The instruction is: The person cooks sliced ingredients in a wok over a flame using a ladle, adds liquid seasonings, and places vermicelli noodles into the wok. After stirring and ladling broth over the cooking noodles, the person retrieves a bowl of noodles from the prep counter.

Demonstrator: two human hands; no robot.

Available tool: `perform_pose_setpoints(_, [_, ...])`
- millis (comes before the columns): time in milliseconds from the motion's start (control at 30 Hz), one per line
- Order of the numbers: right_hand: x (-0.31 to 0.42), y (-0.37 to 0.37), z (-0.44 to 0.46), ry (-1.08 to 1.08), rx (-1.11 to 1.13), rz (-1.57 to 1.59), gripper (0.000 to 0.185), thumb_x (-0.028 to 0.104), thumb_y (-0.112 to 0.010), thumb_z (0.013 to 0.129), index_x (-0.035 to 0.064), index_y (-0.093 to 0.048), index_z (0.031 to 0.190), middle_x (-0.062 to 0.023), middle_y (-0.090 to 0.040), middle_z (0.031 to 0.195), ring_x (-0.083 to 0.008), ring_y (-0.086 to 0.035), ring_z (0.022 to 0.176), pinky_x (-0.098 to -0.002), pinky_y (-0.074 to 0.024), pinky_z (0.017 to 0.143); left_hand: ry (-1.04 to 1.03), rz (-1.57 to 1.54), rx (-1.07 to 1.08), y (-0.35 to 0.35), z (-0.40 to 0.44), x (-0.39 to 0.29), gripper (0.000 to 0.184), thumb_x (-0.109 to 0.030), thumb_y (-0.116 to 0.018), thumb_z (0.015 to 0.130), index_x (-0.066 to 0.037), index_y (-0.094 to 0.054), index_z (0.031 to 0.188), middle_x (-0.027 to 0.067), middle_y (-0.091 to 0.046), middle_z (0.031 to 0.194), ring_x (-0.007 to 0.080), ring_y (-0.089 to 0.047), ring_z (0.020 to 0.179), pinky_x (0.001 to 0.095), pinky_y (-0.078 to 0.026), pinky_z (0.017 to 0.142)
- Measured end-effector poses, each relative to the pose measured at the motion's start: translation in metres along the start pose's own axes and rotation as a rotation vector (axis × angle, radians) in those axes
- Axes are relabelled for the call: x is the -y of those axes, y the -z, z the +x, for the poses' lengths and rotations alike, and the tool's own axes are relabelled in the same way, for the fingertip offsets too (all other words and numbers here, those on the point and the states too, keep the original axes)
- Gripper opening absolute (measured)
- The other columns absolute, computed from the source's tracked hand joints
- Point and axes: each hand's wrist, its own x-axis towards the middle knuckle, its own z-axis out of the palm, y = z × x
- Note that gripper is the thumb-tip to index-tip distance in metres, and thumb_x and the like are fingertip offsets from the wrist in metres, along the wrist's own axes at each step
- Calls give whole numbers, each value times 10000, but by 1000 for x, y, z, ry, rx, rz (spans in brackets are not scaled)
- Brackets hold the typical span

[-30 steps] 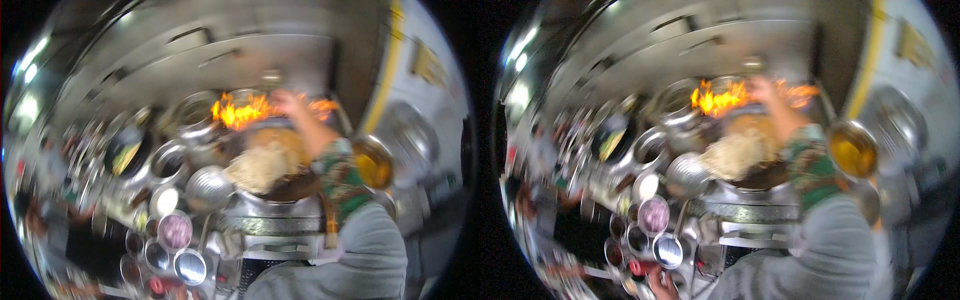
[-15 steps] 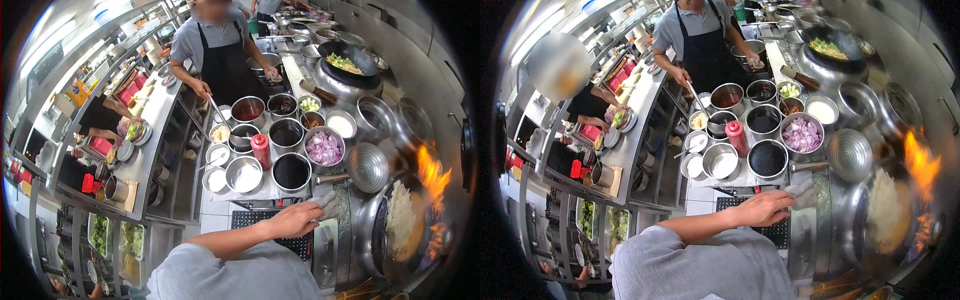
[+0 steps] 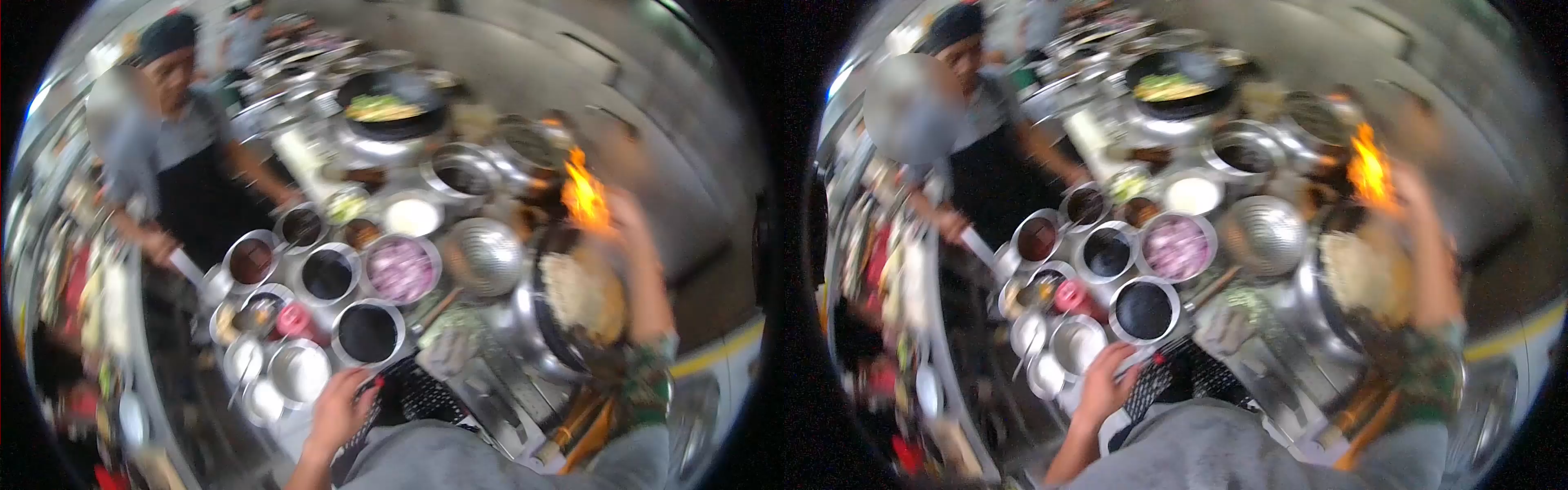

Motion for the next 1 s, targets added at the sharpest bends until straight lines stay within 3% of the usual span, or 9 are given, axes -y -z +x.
perform_pose_setpoints(33, [0,-17,22,9,-44,-333,182,110,-517,833,47,-620,969,-52,-601,705,-138,-499,485,-302,-401,418,-12,8,-20,6,-3,16,315,-80,-715,747,-20,-633,1045,169,-622,1070,350,-604,964,392,-490,844])
perform_pose_setpoints(133, [-7,-86,38,-144,-242,-408,78,115,-575,753,78,-549,816,-9,-483,589,-87,-439,440,-255,-325,343,22,48,-87,33,-5,26,300,-28,-666,758,5,-610,1052,187,-619,1047,355,-601,977,396,-465,872])
perform_pose_setpoints(333, [-12,-99,69,-401,61,1375,157,36,-491,836,62,-436,691,-14,-450,599,-105,-481,497,-225,-312,404,58,75,-150,52,-8,45,240,-1,-618,775,18,-588,1013,187,-618,1003,354,-596,936,394,-453,851])
perform_pose_setpoints(433, [-16,-84,59,26,145,1586,170,41,-489,818,73,-420,665,-8,-433,591,-114,-461,498,-223,-326,418,68,30,-85,44,6,40,218,-16,-606,787,14,-584,1002,185,-618,995,343,-597,909,390,-456,829])
perform_pose_setpoints(567, [-2,-35,29,63,309,2000,188,16,-488,769,85,-380,631,-11,-409,559,-126,-409,484,-240,-341,430,-192,173,3,32,36,18,271,-86,-614,832,21,-618,1081,181,-644,998,339,-597,942,399,-465,859])
perform_pose_setpoints(700, [0,46,-12,205,-31,1833,173,-9,-484,780,75,-403,652,-13,-415,559,-124,-411,482,-260,-307,413,-295,270,9,4,38,27,274,-82,-611,836,10,-614,1094,174,-630,1013,326,-599,895,381,-473,791])
perform_pose_setpoints(767, [-4,79,-35,173,-217,1694,170,-21,-487,780,75,-412,662,-14,-421,563,-124,-408,476,-266,-289,403,-102,271,202,1,40,-1,293,-82,-623,831,-6,-612,1114,164,-628,1008,323,-592,874,361,-478,726])
perform_pose_setpoints(900, [-48,163,-106,-52,-607,741,182,-13,-496,840,98,-448,705,-3,-436,565,-107,-421,446,-272,-262,387,-147,260,230,-20,36,-29,310,-107,-623,856,-31,-600,1156,154,-628,1024,266,-600,785,345,-476,670])
perform_pose_setpoints(1000, [-67,220,-178,-257,-737,502,186,60,-517,869,107,-472,694,-1,-472,549,-93,-426,424,-237,-280,367,-280,142,217,-42,39,-51,258,-56,-592,837,2,-605,1088,152,-624,988,275,-601,828,337,-483,729])
